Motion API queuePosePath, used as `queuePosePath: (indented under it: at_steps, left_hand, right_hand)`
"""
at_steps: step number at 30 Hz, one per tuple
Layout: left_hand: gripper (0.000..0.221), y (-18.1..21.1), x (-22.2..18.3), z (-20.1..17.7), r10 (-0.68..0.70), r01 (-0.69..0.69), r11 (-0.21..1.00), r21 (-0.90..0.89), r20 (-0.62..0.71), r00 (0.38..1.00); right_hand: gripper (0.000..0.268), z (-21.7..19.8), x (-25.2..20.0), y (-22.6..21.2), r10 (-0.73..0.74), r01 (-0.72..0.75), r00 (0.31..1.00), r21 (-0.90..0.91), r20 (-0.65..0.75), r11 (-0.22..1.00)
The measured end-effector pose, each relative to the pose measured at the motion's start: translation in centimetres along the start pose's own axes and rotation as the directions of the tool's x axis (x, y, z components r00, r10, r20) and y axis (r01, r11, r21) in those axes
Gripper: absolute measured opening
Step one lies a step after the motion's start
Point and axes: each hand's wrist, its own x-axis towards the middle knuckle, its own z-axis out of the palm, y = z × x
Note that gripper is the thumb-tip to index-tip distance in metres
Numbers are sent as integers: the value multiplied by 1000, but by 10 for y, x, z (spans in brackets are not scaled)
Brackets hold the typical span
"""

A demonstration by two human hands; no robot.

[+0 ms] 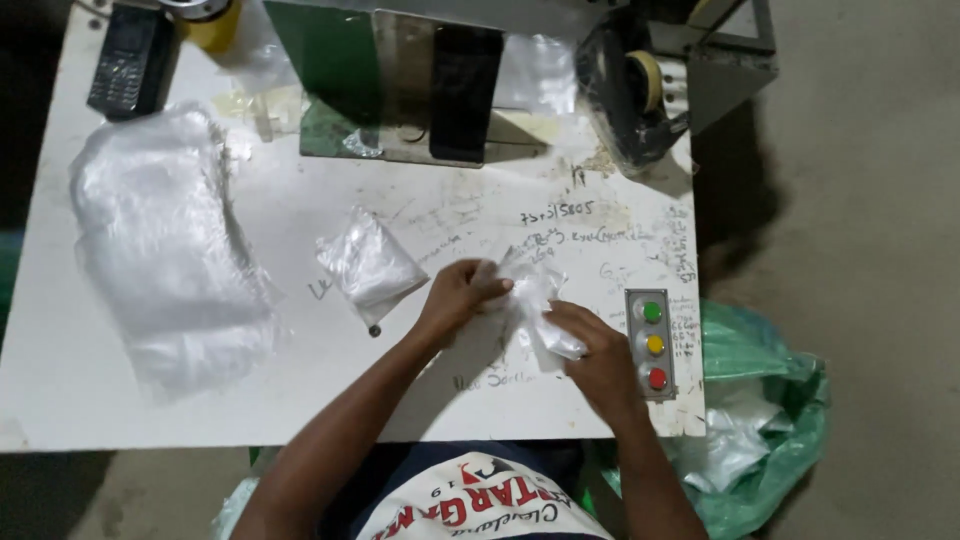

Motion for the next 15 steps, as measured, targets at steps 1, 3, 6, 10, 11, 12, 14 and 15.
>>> queuePosePath:
  at_steps: [1,3,6,10,11,12,14,15]
  left_hand:
    - [69,-12,21,-2,1,-1,1000,-7,-13,1000]
    - [37,-35,62,-4,57,-28,870,492,-44,997]
    - [17,-14,58,-10,78,-53,881,470,-33,996]
    - [11,-20,45,-3,162,-145,962,229,-56,985]
    - [8,-26,43,3,158,-151,982,109,-54,986]
    - [9,-33,40,8,148,-149,989,-16,-56,987]
    - [7,-36,24,9,188,-188,982,16,-54,981]
    - [12,-36,16,10,236,-234,971,38,-55,970]
  right_hand:
    - [42,-2,2,-3,-8,8,1000,0,12,1000]
    - [43,-7,4,-7,17,-13,999,139,-30,990]
    - [52,-12,7,31,123,-63,973,284,-196,957]
    - [36,-4,-2,30,650,-74,730,920,-214,386]
    - [25,-1,-1,20,617,-114,782,953,-89,282]
    - [15,2,-2,10,566,-166,824,970,37,178]
    - [18,7,13,-40,579,-254,815,911,21,324]
    - [24,8,21,-66,583,-337,813,818,4,465]
